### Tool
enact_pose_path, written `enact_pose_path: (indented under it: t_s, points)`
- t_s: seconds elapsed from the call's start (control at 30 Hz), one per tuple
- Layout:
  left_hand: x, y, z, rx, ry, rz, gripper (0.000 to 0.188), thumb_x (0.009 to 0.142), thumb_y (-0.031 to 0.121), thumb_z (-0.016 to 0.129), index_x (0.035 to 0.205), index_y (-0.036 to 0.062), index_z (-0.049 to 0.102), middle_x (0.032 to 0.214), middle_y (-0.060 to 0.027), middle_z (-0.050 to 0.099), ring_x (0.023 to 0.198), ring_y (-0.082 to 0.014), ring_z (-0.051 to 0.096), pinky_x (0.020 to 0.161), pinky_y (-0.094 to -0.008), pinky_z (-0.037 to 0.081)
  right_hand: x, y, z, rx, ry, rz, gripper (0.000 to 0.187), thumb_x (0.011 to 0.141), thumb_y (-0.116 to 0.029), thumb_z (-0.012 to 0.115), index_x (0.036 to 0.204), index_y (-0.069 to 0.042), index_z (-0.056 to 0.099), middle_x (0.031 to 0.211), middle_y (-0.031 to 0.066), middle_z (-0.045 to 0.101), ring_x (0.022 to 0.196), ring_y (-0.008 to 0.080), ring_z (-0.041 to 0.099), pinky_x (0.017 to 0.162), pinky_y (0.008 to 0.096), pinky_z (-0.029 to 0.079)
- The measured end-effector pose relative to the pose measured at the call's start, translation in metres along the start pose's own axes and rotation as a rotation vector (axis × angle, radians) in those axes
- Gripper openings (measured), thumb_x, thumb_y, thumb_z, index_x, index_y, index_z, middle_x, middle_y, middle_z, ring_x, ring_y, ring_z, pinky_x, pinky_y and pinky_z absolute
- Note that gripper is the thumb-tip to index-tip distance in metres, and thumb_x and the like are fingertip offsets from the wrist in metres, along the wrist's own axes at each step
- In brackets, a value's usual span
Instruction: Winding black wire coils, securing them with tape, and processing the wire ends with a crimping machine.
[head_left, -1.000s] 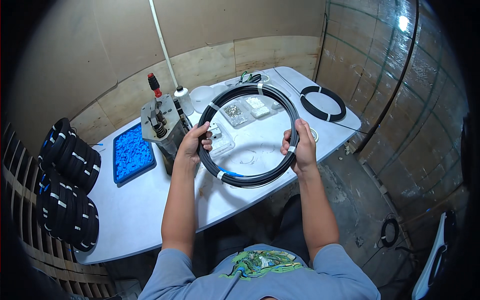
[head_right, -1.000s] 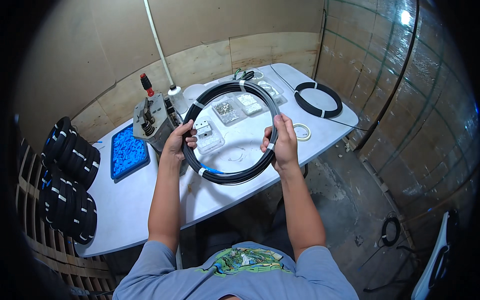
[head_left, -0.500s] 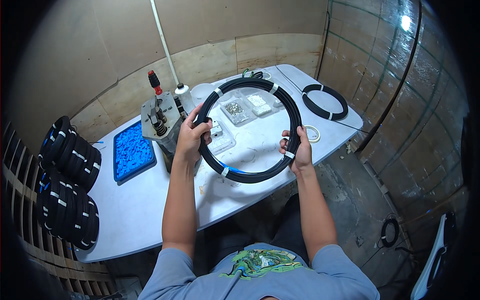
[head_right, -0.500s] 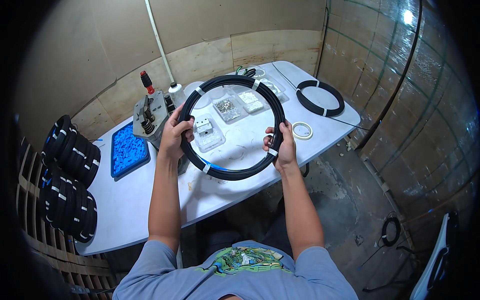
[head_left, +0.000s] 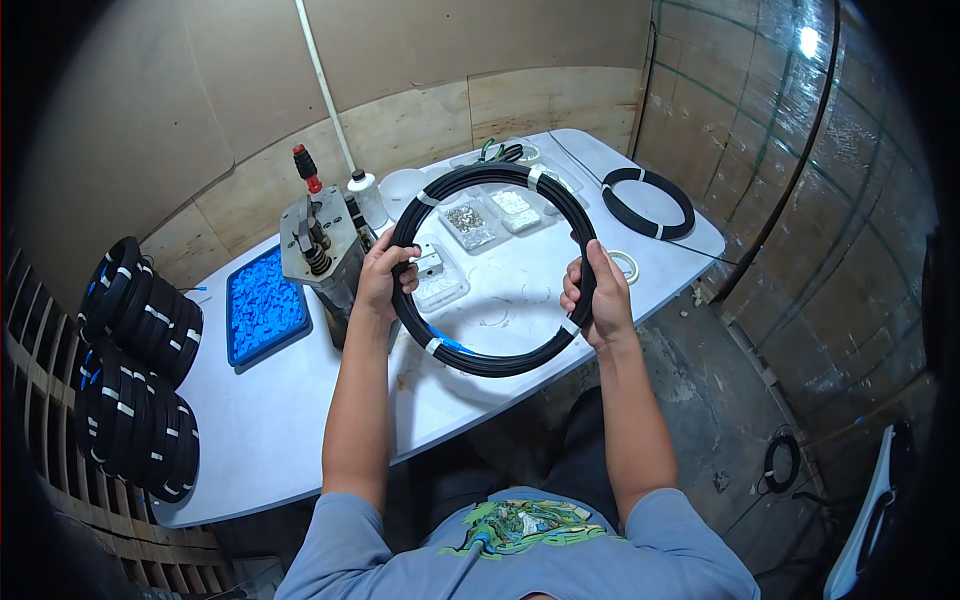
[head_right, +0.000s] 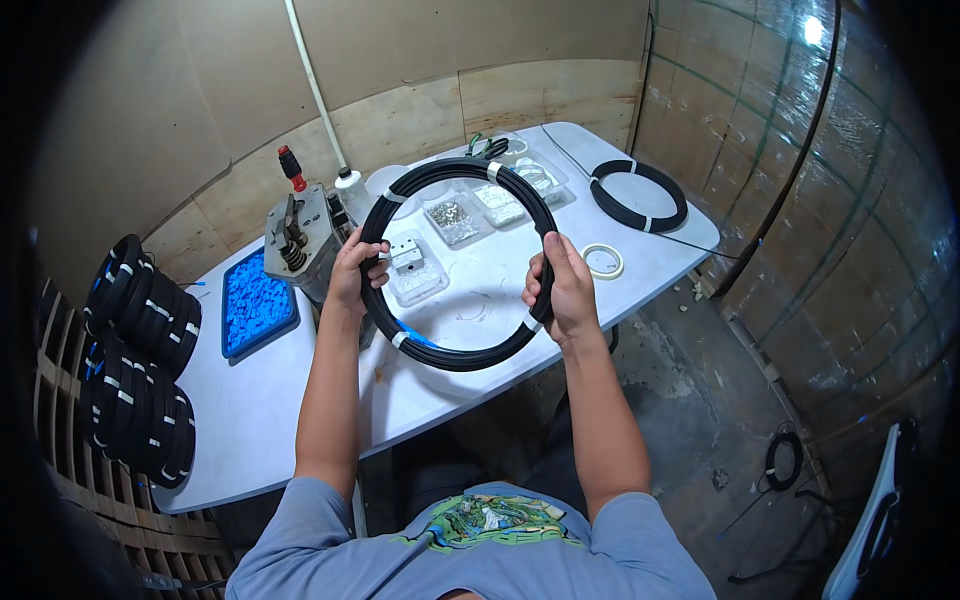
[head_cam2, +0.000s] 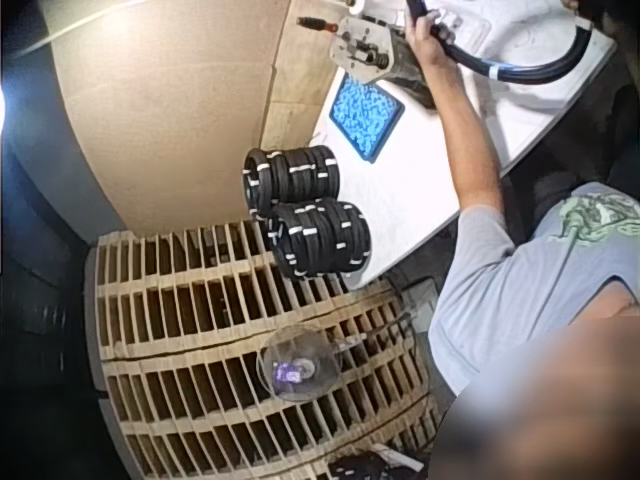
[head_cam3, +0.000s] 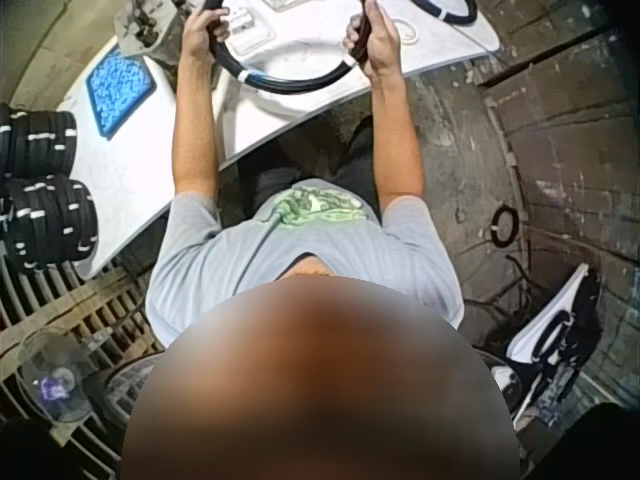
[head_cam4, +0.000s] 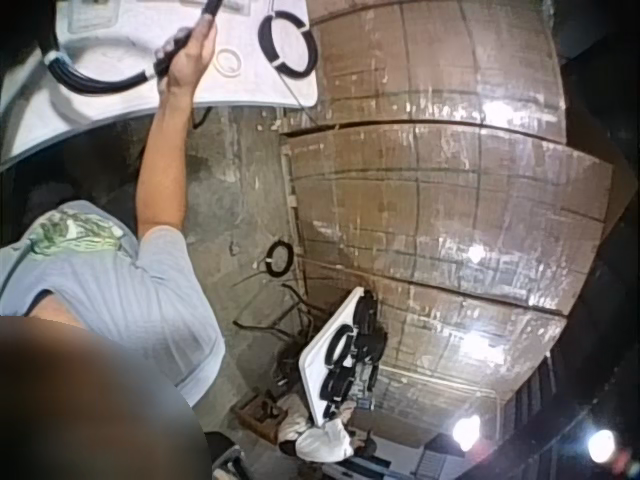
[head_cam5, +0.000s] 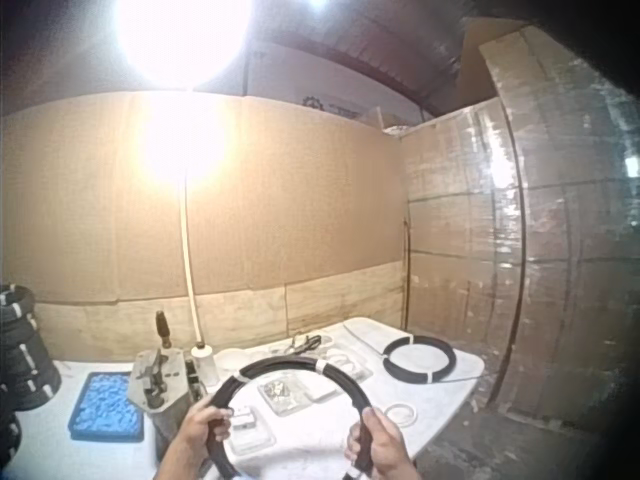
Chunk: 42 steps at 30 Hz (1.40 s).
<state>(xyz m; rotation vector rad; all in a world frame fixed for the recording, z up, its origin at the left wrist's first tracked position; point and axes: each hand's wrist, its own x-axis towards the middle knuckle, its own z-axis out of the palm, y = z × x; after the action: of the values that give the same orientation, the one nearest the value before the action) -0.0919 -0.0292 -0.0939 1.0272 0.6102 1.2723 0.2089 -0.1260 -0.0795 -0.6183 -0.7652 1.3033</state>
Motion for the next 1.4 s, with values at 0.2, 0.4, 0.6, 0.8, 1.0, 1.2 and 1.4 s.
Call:
enact_pose_path:
  t_s: [0.2, 0.4, 0.6, 0.8, 1.0, 1.2, 1.4]
  points:
    - [0.0, 0.019, 0.009, 0.109, 0.004, 0.017, 0.053, 0.089, 0.013, 0.066, 0.138, 0.0034, 0.049, 0.092, -0.0076, 0.067, 0.063, -0.0102, 0.057, 0.05, -0.0222, 0.045, 0.006, 0.006, -0.011, 0.039, 0.074, 0.087, 0.027, 0.091, -0.013, 0.065, 0.116, -0.007, 0.055, 0.069, -0.0017, 0.045, 0.052, 0.0083, 0.046, 0.045, 0.0241, 0.039]
    - [-0.001, 0.02, 0.02, -0.048, 0.084, 0.169, 0.06, 0.098, 0.033, 0.062, 0.143, 0.0007, 0.042, 0.116, -0.0117, 0.066, 0.098, -0.0211, 0.067, 0.08, -0.0306, 0.054, 0.002, 0.023, -0.007, 0.22, 0.078, -0.073, 0.038, 0.091, -0.008, 0.056, 0.129, -0.012, 0.052, 0.062, -0.0035, 0.04, 0.05, 0.0073, 0.039, 0.044, 0.0236, 0.037]
    - [-0.043, -0.052, 0.064, -0.221, 0.151, 0.016, 0.058, 0.096, 0.031, 0.064, 0.141, 0.0098, 0.034, 0.125, -0.0135, 0.056, 0.112, -0.0316, 0.061, 0.089, -0.0509, 0.051, 0.001, 0.035, 0.011, 0.312, 0.148, -0.312, 0.044, 0.088, -0.004, 0.054, 0.13, -0.017, 0.046, 0.069, -0.0017, 0.04, 0.052, 0.0089, 0.04, 0.046, 0.0254, 0.038]
    - [-0.051, -0.055, 0.107, -0.409, 0.288, 0.034, 0.038, 0.091, -0.002, 0.052, 0.123, 0.0123, 0.036, 0.084, -0.005, 0.048, 0.067, -0.014, 0.05, 0.066, -0.0364, 0.051, -0.006, 0.055, 0.007, 0.362, -0.041, -0.368, 0.044, 0.091, -0.008, 0.056, 0.133, -0.017, 0.044, 0.077, 0.0002, 0.048, 0.064, 0.0134, 0.051, 0.064, 0.0344, 0.048]
    - [-0.038, -0.022, 0.06, -0.125, 0.217, 0.101, 0.039, 0.083, -0.002, 0.052, 0.12, 0.0078, 0.044, 0.068, -0.0004, 0.042, 0.055, -0.0106, 0.041, 0.053, -0.0292, 0.041, 0.011, 0.012, -0.017, 0.167, -0.017, -0.175, 0.039, 0.102, -0.033, 0.053, 0.131, -0.008, 0.048, 0.085, 0.0053, 0.056, 0.075, 0.0179, 0.06, 0.068, 0.0336, 0.053]
    - [-0.022, 0.016, 0.047, 0.029, 0.155, -0.02, 0.042, 0.087, 0.003, 0.065, 0.125, 0.0066, 0.046, 0.073, -0.0014, 0.05, 0.054, -0.0108, 0.045, 0.051, -0.029, 0.041, 0.007, 0.003, -0.025, 0.016, -0.066, -0.085, 0.043, 0.105, -0.032, 0.046, 0.141, -0.01, 0.038, 0.082, 0.0067, 0.056, 0.058, 0.0148, 0.057, 0.053, 0.0298, 0.049]
    - [-0.016, 0.015, 0.024, -0.025, 0.244, -0.106, 0.06, 0.092, 0.012, 0.068, 0.14, 0.0097, 0.032, 0.078, -0.0049, 0.051, 0.058, -0.0114, 0.047, 0.05, -0.0271, 0.042, -0.011, -0.003, 0.015, -0.137, 0.012, -0.129, 0.058, 0.106, -0.029, 0.039, 0.158, -0.02, 0.014, 0.085, 0.0103, 0.06, 0.059, 0.0151, 0.061, 0.052, 0.0285, 0.053]
